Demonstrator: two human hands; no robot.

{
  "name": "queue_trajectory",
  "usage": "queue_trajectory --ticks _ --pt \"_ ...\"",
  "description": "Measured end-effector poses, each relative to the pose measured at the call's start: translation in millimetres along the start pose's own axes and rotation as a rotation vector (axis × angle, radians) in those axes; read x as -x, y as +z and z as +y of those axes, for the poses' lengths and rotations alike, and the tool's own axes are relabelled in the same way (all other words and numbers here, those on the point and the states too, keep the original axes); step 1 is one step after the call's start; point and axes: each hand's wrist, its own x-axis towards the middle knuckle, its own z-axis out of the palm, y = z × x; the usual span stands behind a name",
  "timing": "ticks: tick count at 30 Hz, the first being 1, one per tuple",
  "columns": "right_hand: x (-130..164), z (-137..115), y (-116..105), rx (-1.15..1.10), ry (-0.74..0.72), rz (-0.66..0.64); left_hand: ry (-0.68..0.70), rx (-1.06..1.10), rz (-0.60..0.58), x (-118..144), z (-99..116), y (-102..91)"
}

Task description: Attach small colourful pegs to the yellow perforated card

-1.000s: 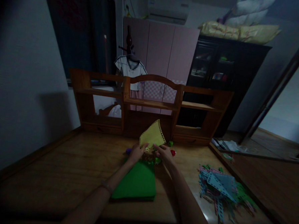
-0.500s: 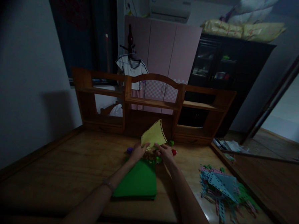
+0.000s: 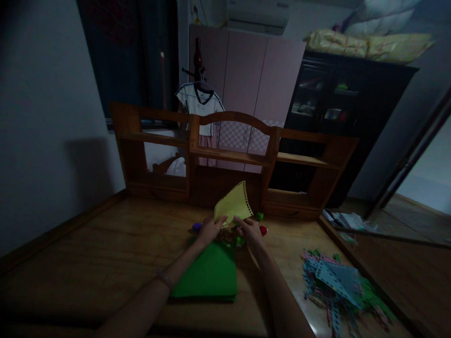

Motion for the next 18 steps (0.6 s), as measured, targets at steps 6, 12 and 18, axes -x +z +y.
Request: queue_trajectory --ticks 6,12,18 --pt "-3.2 6.0 -2.5 -0.014 0.002 -0.016 -0.015 0.002 0.0 -0.6 -1.2 1.7" --pt "-4.3 7.2 -1.5 -0.093 0.018 0.012 -0.034 0.021 -0.025 4.1 9.7 -3.2" --pt "-3.4 6.6 1.5 -0.114 0.03 0.073 -0.015 0.036 -0.03 7.1 12.7 -3.0"
